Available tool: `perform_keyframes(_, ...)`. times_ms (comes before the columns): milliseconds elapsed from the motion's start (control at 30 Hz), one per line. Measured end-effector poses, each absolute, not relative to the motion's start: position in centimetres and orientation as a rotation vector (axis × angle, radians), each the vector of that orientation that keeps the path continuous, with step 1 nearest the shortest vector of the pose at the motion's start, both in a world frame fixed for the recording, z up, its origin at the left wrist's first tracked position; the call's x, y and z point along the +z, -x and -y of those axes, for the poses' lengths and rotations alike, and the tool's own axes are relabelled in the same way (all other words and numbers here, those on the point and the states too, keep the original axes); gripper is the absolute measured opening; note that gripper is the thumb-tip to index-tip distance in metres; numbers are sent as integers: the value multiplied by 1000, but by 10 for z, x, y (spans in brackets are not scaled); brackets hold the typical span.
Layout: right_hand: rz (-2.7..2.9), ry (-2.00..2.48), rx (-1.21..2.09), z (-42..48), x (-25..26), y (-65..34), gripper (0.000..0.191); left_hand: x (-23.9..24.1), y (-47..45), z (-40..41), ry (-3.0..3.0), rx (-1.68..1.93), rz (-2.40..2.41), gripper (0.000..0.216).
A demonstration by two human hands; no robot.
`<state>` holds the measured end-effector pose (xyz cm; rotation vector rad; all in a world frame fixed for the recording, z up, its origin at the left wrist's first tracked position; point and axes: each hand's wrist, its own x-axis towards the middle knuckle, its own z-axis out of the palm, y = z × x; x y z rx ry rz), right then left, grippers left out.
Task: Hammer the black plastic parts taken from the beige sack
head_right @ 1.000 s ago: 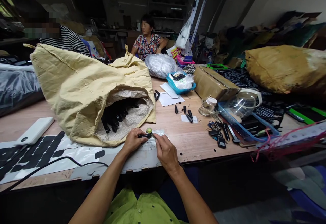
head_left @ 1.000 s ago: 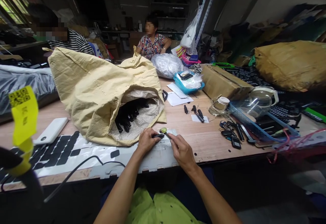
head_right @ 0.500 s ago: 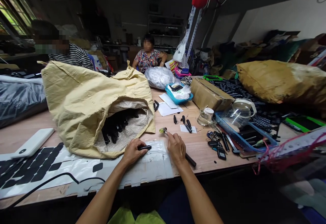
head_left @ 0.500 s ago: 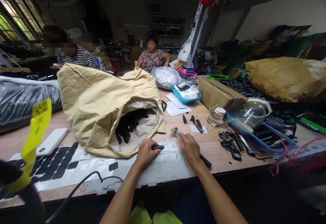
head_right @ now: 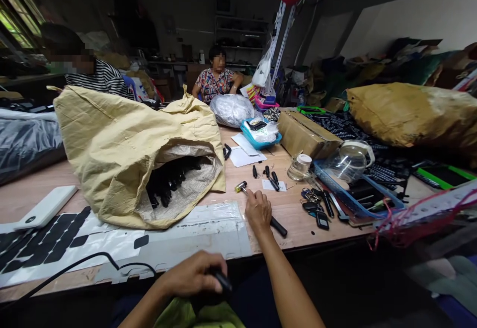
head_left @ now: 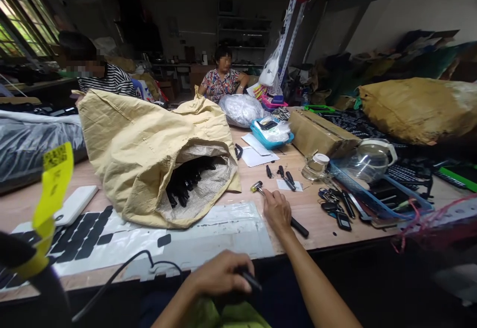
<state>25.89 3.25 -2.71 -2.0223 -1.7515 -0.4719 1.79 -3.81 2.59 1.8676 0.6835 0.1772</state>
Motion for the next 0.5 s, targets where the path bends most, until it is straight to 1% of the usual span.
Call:
perform_keyframes(100, 1755, 2000, -464, -32, -28, -260, 31, 25, -23, 61, -2045, 52, -666, 15)
perform_keyframes(300, 1752, 1991, -460, -31, -27, -260, 31, 28, -35, 71, -2197, -56, -733, 28)
perform_keyframes(400, 1745, 1990, -488, -30, -26, -259, 32, 3, -38, 77, -2165, -167, -734, 36)
perform_keyframes(500, 1741, 1994, -489, -30, -25, -258, 31, -42, -39, 77, -2027, -270, -936, 40)
